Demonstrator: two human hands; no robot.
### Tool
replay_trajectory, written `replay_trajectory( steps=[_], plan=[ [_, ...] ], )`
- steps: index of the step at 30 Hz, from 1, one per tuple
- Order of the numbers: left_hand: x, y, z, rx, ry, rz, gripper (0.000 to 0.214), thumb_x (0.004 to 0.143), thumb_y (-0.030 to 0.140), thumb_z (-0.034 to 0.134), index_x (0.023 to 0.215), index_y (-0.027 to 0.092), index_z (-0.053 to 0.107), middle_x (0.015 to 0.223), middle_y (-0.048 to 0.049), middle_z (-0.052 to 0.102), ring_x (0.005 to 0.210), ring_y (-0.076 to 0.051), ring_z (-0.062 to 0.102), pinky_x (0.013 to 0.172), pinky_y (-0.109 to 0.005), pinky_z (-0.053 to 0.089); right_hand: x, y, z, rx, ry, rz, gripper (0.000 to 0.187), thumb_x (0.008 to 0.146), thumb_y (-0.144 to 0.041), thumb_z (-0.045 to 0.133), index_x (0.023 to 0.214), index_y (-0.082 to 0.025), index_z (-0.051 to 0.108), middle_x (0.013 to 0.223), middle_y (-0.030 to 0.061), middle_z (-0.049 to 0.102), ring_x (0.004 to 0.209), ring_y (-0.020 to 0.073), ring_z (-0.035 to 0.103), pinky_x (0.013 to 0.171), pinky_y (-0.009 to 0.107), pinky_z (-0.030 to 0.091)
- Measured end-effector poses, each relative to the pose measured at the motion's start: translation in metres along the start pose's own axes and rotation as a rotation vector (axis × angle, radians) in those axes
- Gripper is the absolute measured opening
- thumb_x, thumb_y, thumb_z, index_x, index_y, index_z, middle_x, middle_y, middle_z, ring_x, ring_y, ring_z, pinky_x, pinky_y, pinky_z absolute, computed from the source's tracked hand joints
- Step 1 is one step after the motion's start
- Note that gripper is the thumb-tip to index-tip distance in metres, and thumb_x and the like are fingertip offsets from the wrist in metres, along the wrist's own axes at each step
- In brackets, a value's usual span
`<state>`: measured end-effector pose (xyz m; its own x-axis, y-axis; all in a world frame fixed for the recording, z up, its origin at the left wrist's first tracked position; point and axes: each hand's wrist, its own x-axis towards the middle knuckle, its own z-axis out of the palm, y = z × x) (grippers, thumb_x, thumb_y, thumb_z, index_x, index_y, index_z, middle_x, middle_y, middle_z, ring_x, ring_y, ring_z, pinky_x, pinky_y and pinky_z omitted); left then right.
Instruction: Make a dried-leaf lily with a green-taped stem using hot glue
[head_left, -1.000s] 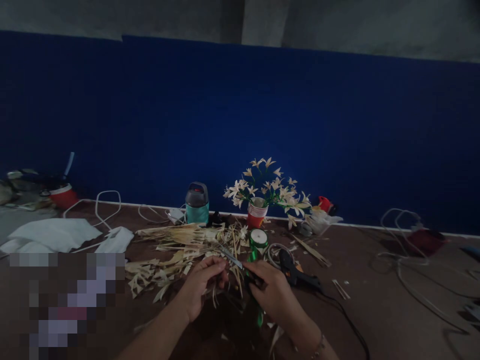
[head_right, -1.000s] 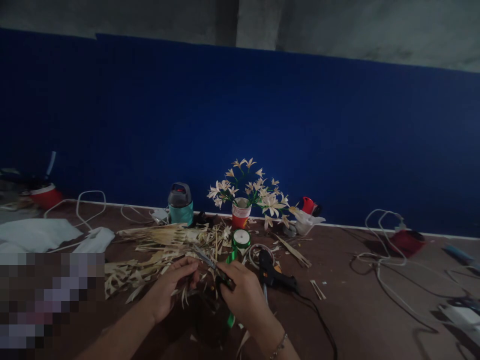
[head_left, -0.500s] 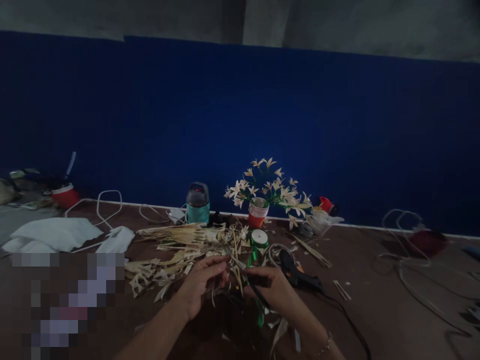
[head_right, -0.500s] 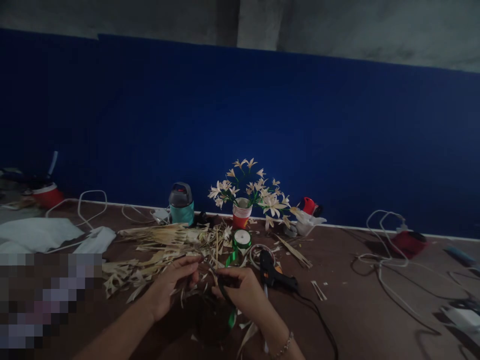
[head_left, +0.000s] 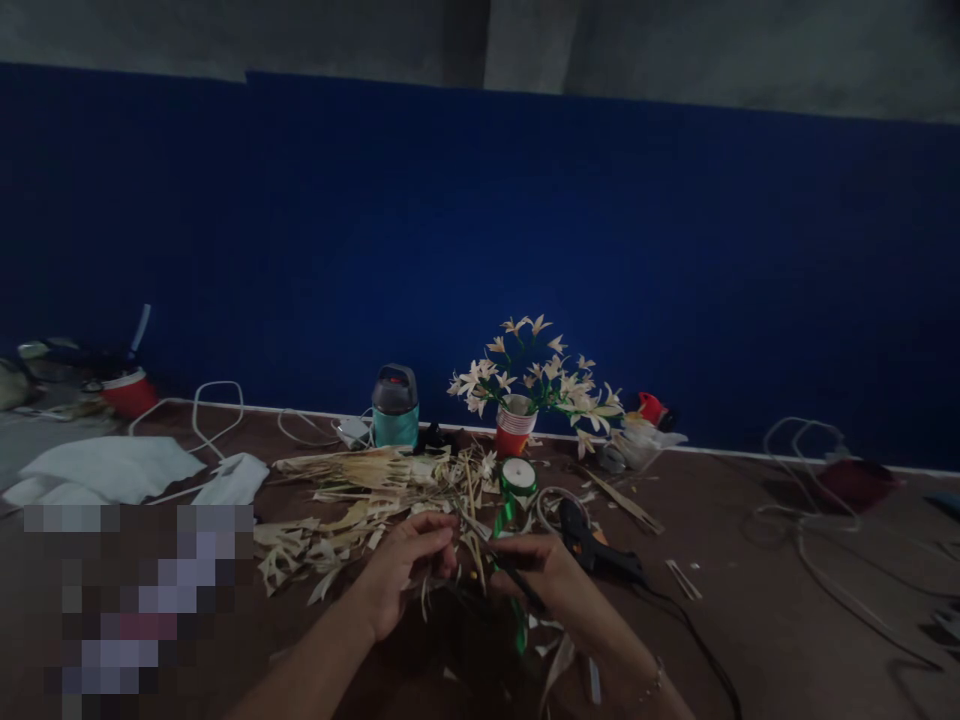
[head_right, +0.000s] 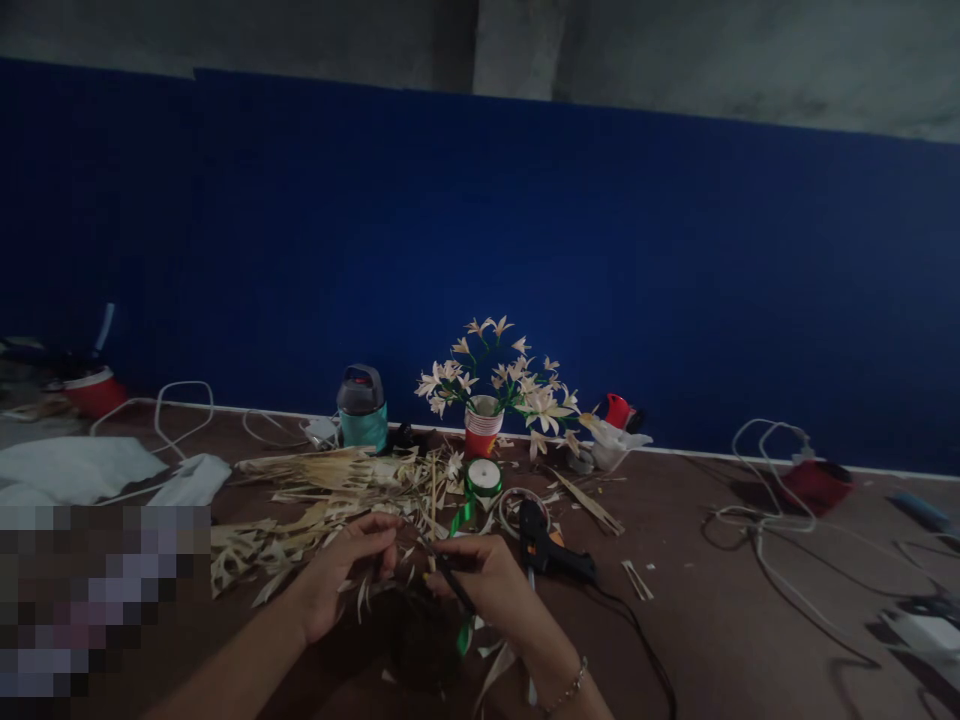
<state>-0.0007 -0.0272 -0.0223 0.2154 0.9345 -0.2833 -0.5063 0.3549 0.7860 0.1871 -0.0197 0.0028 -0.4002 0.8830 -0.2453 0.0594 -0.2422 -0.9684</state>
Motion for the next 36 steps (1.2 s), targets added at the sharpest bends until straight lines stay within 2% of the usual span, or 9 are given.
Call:
replay_trajectory(
  steps=[3,8,12,16,19,24,31,36],
  plan=[
    [0.001,-0.002,-0.003,0.000,-0.029,-0.007,0.019,0.066,0.021,0.068,0.081,0.015,0.058,0.048,0.0030,0.059,0.043,-0.007,0.050,0.048,-0.017,0.037,-0.004,-0.005,0.000,0.065,-0.023,0.068,0.034,0.052,-0.031,0.078,0.081,-0.015,0.073,0.048,-0.0045,0.054,0.037,0.0004,0.034,0.036,0.012,0.028],
    [0.002,-0.002,-0.005,0.004,-0.086,0.008,0.018,0.067,0.020,0.067,0.082,0.014,0.059,0.046,0.0033,0.057,0.043,-0.007,0.048,0.048,-0.017,0.034,-0.004,0.001,-0.006,0.190,-0.126,0.069,0.031,0.057,-0.033,0.074,0.080,-0.012,0.072,0.047,-0.0041,0.050,0.037,0.0009,0.034,0.034,0.012,0.023],
    [0.001,-0.001,-0.003,0.001,-0.079,-0.008,0.019,0.065,0.021,0.068,0.080,0.013,0.060,0.044,0.0034,0.056,0.042,-0.006,0.047,0.048,-0.017,0.033,-0.002,0.007,-0.010,0.252,-0.165,0.037,0.033,0.060,-0.036,0.072,0.079,-0.010,0.072,0.047,-0.0029,0.051,0.036,0.0012,0.031,0.033,0.013,0.020],
    [-0.001,0.000,0.000,-0.033,-0.072,-0.006,0.019,0.064,0.021,0.068,0.079,0.013,0.060,0.043,0.0035,0.055,0.042,-0.006,0.047,0.048,-0.017,0.034,-0.003,0.005,-0.009,0.201,-0.144,0.090,0.028,0.060,-0.034,0.073,0.078,-0.013,0.071,0.049,-0.0037,0.052,0.038,0.0019,0.036,0.036,0.013,0.023],
    [-0.003,0.001,0.004,-0.046,-0.054,-0.015,0.021,0.063,0.022,0.069,0.080,0.013,0.060,0.044,0.0031,0.055,0.043,-0.007,0.047,0.048,-0.017,0.034,-0.004,-0.001,-0.006,0.106,-0.090,0.124,0.032,0.056,-0.032,0.077,0.081,-0.014,0.071,0.050,-0.0042,0.054,0.038,0.0011,0.036,0.036,0.013,0.024],
    [-0.003,0.001,0.004,-0.051,-0.027,-0.025,0.027,0.062,0.020,0.069,0.087,0.012,0.062,0.045,0.0028,0.056,0.043,-0.007,0.048,0.048,-0.018,0.035,-0.003,-0.004,-0.003,0.013,0.018,0.081,0.039,0.048,-0.030,0.080,0.083,-0.015,0.072,0.043,-0.0079,0.048,0.037,0.0011,0.031,0.036,0.014,0.024],
    [-0.001,-0.001,0.001,-0.024,-0.034,-0.021,0.026,0.062,0.022,0.070,0.085,0.012,0.061,0.046,0.0030,0.056,0.043,-0.006,0.046,0.048,-0.017,0.034,0.003,0.004,-0.007,-0.071,0.020,0.013,0.040,0.046,-0.024,0.081,0.084,-0.016,0.073,0.056,-0.0043,0.059,0.048,0.0058,0.046,0.049,0.017,0.038],
    [-0.001,-0.001,0.002,-0.006,-0.019,-0.022,0.031,0.060,0.025,0.072,0.085,0.012,0.061,0.045,0.0036,0.056,0.043,-0.006,0.046,0.048,-0.017,0.034,0.003,0.005,-0.009,-0.109,0.023,0.000,0.038,0.048,-0.022,0.078,0.086,-0.016,0.073,0.060,-0.0031,0.062,0.051,0.0068,0.048,0.051,0.018,0.039]
  ],
)
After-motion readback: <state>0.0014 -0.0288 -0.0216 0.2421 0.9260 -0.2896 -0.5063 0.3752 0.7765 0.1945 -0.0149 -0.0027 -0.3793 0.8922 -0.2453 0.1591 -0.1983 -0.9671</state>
